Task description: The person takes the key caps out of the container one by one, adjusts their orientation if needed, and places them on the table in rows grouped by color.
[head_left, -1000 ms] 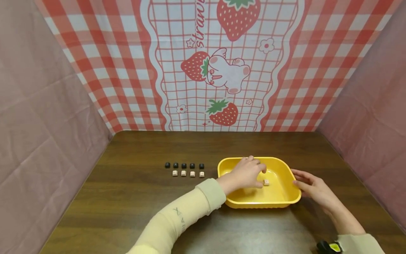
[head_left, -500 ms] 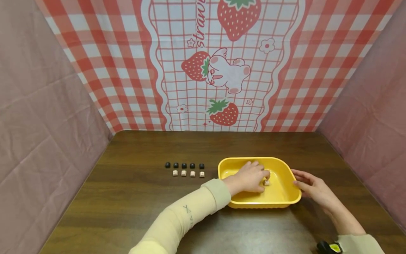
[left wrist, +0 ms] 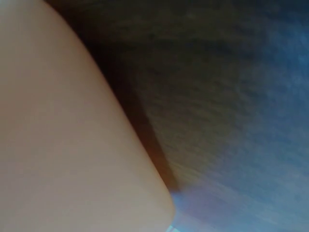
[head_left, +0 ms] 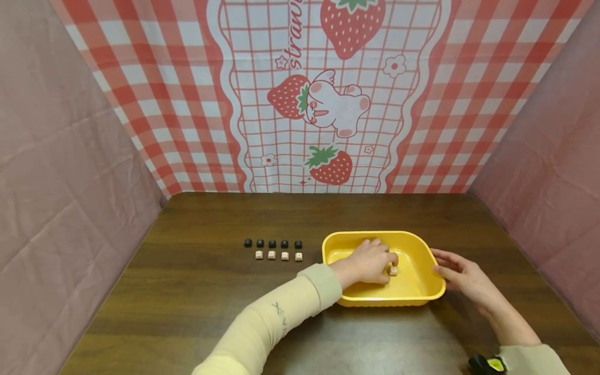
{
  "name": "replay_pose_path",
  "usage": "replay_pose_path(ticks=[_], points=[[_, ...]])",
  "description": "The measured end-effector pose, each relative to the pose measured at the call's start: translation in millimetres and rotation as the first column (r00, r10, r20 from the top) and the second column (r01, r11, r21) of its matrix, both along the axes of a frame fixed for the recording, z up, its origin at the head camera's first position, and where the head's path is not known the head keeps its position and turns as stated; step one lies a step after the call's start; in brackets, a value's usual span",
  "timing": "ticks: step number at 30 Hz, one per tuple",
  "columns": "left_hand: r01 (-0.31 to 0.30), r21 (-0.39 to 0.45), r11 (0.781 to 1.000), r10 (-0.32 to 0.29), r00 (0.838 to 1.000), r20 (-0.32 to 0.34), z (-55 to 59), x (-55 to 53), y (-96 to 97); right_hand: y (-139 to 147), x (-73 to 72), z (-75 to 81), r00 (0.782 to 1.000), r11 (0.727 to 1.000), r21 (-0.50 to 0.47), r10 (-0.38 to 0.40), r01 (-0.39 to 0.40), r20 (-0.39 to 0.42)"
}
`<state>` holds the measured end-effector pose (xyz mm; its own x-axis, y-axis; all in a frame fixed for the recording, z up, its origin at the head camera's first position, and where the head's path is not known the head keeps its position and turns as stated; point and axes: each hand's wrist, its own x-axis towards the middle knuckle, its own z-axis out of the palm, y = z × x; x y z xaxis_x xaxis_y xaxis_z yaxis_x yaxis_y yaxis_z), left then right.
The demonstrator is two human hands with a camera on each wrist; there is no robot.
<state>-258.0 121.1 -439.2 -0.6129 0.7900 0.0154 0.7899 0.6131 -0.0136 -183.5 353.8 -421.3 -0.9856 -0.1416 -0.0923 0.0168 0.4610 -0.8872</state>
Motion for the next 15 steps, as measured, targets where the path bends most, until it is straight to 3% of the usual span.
replay_pose_path(ticks=[8,15], points=[[0.017,0.002,1.0,-0.017,1.0,-0.007,0.5,1.5,0.4,-0.3,-0.1,1.7,1.0,1.0,0.006,-0.004,0.004,0.021],[-0.004,0.004,1.0,0.004,1.0,0.018,2.8,1.5,-1.6,0.1,-0.5,1.1,0.999,1.0,0.013,-0.008,0.008,0.032]])
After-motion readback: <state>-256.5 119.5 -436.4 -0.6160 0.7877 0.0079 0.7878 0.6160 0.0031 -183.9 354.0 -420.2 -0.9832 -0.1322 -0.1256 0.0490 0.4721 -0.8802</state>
